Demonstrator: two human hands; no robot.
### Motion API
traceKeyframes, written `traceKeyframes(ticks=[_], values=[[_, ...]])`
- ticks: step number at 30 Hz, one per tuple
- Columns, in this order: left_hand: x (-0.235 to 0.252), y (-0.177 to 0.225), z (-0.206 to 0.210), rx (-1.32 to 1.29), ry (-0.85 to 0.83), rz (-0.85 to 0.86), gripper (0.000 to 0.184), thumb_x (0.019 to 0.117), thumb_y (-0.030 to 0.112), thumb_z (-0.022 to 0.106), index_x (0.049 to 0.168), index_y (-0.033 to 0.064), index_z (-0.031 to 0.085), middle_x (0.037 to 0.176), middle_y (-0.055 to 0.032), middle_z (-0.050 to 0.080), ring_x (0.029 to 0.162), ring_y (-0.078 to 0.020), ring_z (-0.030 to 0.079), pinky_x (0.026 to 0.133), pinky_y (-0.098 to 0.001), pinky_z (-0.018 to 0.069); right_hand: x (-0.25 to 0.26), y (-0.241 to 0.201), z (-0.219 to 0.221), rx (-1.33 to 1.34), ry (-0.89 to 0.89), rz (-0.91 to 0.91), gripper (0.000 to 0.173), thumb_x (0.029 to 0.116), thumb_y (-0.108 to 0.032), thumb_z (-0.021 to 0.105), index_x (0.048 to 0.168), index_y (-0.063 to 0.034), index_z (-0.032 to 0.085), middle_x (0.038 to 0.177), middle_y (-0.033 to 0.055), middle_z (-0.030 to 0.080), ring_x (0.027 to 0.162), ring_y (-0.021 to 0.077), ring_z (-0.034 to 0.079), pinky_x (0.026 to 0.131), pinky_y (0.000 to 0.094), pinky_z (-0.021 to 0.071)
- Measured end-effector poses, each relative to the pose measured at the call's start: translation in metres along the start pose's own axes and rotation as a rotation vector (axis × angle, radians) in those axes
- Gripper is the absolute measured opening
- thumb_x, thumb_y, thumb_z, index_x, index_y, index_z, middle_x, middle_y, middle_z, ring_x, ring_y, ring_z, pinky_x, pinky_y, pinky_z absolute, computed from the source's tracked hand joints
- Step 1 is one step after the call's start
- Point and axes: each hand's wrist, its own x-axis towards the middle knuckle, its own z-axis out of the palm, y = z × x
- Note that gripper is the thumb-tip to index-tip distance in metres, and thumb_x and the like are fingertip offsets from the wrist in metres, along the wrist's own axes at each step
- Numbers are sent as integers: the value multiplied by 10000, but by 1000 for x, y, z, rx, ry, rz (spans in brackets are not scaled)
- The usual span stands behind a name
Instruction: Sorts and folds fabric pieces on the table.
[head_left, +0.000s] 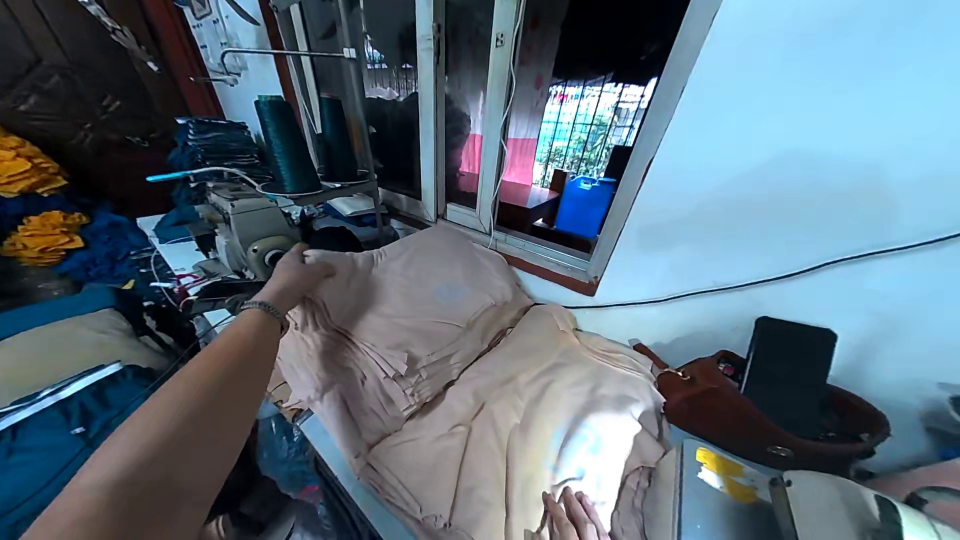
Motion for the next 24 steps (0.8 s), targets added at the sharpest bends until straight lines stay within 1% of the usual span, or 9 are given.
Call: traceKeyframes(ticks=[6, 9, 11, 12, 15, 18, 20, 22, 24], values=[[-28, 109, 3, -544, 23, 92, 737, 916, 101, 677, 1529, 25, 275, 1326, -223, 555, 1108, -292, 623, 905, -480, 553, 0, -2, -1, -6, 12, -18, 502, 984, -371, 536, 1210, 38, 720, 1342, 317, 605, 1359, 489, 469, 1178, 544, 295], [-47, 168, -3, -717, -8, 168, 552, 913, 53, 659, 1413, 30, 427, 1111, -157, 623, 879, -213, 659, 734, -389, 584, 0, -3, -2, 7, 8, -26, 492, 981, -358, 554, 1210, 45, 718, 1343, 322, 601, 1355, 504, 470, 1185, 563, 286], [-67, 191, -11, -769, -41, 262, 415, 891, 7, 659, 1287, 36, 537, 1022, -123, 668, 817, -192, 686, 692, -366, 599, 0, 0, -1, 12, 29, -44, 497, 982, -370, 553, 1202, 43, 721, 1330, 318, 609, 1347, 499, 477, 1185, 556, 291], [-80, 194, -17, -781, -67, 301, 419, 898, 2, 650, 1298, 56, 537, 1032, -115, 665, 815, -188, 686, 685, -360, 601, -1, 0, 0, 11, 39, -53, 504, 986, -381, 548, 1203, 39, 723, 1325, 313, 614, 1345, 495, 482, 1185, 553, 295], [-125, 178, -32, -732, -65, 413, 432, 945, 42, 628, 1360, 94, 523, 1086, -110, 662, 831, -180, 693, 696, -363, 611, 0, -1, -1, 12, 42, -62, 505, 982, -376, 550, 1204, 43, 722, 1325, 317, 613, 1334, 512, 487, 1164, 573, 318], [-174, 123, -32, -502, -1, 562, 381, 978, 82, 622, 1350, 43, 546, 1172, -119, 669, 967, -182, 692, 834, -403, 607, 1, -4, -4, 8, 35, -51, 502, 979, -362, 537, 1197, 51, 722, 1326, 325, 610, 1324, 525, 495, 1150, 591, 334], [-212, 77, -19, -246, 10, 515, 336, 990, 77, 636, 1317, 22, 586, 1227, -156, 673, 1044, -253, 686, 911, -487, 571, 1, -5, -5, 24, 25, -51, 514, 981, -354, 520, 1197, 70, 714, 1333, 338, 599, 1331, 545, 481, 1154, 614, 323], [-242, 25, 8, -34, -40, 368, 341, 1008, 97, 625, 1344, 51, 593, 1260, -199, 662, 1034, -345, 687, 897, -562, 554, 1, -5, -6, 24, 16, -64, 532, 989, -362, 508, 1203, 83, 704, 1345, 351, 584, 1340, 554, 466, 1165, 625, 302], [-255, -21, 33, 57, -59, 264, 373, 973, 79, 628, 1346, 82, 614, 1252, -225, 620, 1040, -374, 655, 900, -558, 540, 1, -3, -7, 17, 0, -72, 543, 990, -367, 505, 1212, 90, 697, 1357, 354, 574, 1349, 560, 453, 1169, 630, 289]])
